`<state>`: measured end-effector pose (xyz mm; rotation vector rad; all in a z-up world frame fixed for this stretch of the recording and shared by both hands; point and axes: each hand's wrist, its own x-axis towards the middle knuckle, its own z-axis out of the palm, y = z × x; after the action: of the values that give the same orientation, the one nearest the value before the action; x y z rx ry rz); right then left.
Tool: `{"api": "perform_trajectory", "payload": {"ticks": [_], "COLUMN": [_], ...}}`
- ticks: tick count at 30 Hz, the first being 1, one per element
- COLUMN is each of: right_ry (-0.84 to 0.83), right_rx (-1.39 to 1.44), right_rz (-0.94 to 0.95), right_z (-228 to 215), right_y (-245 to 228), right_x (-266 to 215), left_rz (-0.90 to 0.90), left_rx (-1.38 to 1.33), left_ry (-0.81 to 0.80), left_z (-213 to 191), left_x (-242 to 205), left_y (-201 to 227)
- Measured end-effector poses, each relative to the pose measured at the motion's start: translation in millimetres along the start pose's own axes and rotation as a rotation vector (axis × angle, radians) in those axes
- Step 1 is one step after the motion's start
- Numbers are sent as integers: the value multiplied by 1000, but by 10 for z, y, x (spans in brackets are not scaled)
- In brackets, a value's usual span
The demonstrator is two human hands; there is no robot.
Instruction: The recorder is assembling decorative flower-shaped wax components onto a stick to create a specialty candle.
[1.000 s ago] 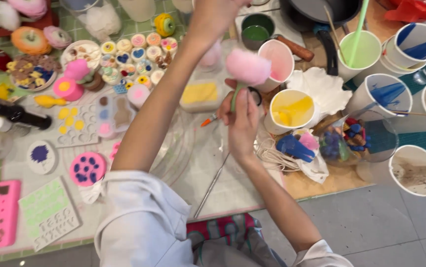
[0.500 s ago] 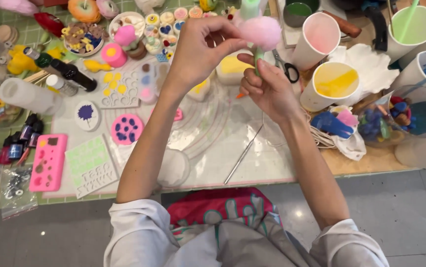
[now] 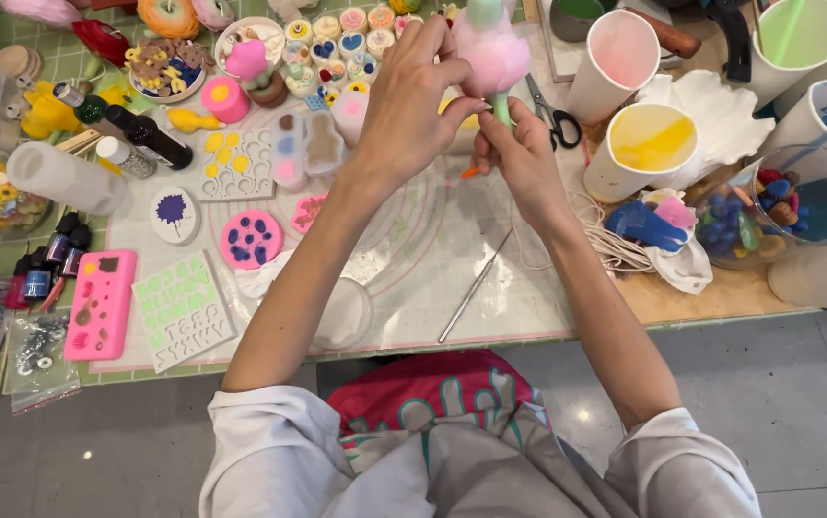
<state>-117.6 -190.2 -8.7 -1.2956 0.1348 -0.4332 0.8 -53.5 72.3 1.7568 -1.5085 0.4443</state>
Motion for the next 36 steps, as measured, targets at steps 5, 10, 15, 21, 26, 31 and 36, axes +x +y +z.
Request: {"api": "perform_trajectory", "payload": {"ticks": [5,10,15,21,26,31,36], "right_ry": [-51,-38,-41,-43,-23,4,97], "right_rx": [55,45,25,-19,-46,-92,-223], "right_rz": [-23,23,26,-25,-58,-129,-245], "right_z": [-3,-31,-44,-55,-52,-23,22], "right_y": [15,77,103,161,220,256,212], "right_x": [-9,13,27,27,48,30,-4], "left_rz": [-29,-35,-23,53,75,115,131], "left_rx": [-27,-15,39,123,149,222,248], "left_ry": [1,-10,-7,43,94,151,171], "left_z": [101,150,187,175,190,229,186], "left_x": [-34,5,19,-16,-68,-66,-39], "left_y": [-41,-34,-29,19,76,132,194]}}
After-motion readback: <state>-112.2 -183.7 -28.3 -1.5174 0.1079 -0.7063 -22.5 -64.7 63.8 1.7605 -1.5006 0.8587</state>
